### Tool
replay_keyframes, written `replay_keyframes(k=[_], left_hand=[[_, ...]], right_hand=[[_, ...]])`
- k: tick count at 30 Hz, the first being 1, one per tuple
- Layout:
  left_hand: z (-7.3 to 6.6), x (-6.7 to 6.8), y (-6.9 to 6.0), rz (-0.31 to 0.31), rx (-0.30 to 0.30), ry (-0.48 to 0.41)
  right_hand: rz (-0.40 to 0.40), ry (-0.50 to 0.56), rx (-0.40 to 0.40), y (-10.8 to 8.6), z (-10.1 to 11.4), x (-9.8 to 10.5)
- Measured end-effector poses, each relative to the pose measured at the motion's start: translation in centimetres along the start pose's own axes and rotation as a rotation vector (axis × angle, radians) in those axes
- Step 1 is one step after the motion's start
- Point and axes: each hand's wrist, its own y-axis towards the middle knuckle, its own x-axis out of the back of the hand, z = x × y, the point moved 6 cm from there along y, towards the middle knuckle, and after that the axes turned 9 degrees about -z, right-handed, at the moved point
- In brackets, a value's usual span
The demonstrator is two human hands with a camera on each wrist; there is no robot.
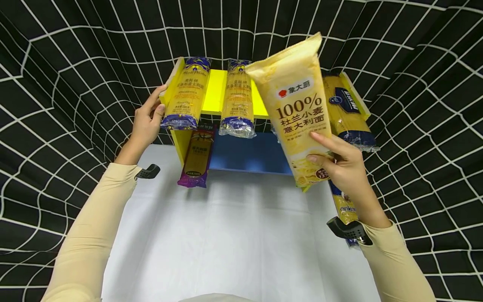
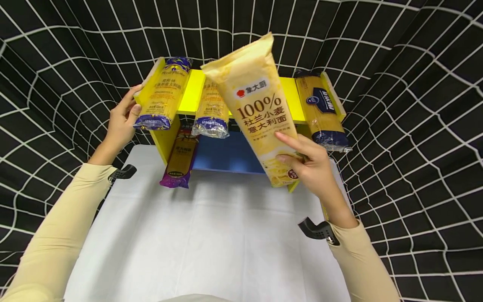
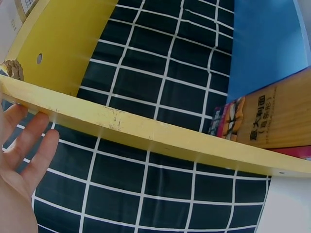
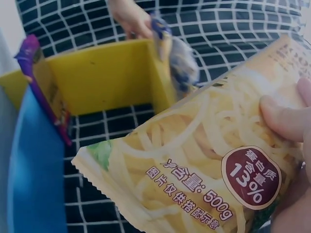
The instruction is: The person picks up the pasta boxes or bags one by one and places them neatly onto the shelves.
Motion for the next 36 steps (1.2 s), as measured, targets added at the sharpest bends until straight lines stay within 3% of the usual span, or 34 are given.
replay_keyframes(k=[6,12,20,28,36], left_hand=[[0.0,0.0,0.0,-0.002,-0.008,0.0],[0.1,0.1,0.0,-0.009,-0.015,-0.003],[0.0,0.0,0.1,-0.014,-0.041,0.001],[0.0,0.0,0.0,-0.01,-0.03,0.003],[-0.2,0.0,0.0,-0.005,-0.021,-0.008]], right_hand=[[0.138,-0.117,0.057,-0.5,-0.9,-2.4],[0.281,-0.092,0.073,-1.6,-2.2,-4.7],[0.404,-0.083,0.143,-2.9,-3.9,-6.8],[0.511,-0.105,0.047,-5.0,-6.3,-8.0],[0.539,-0.149,-0.093,-6.1,-8.9,-8.9]])
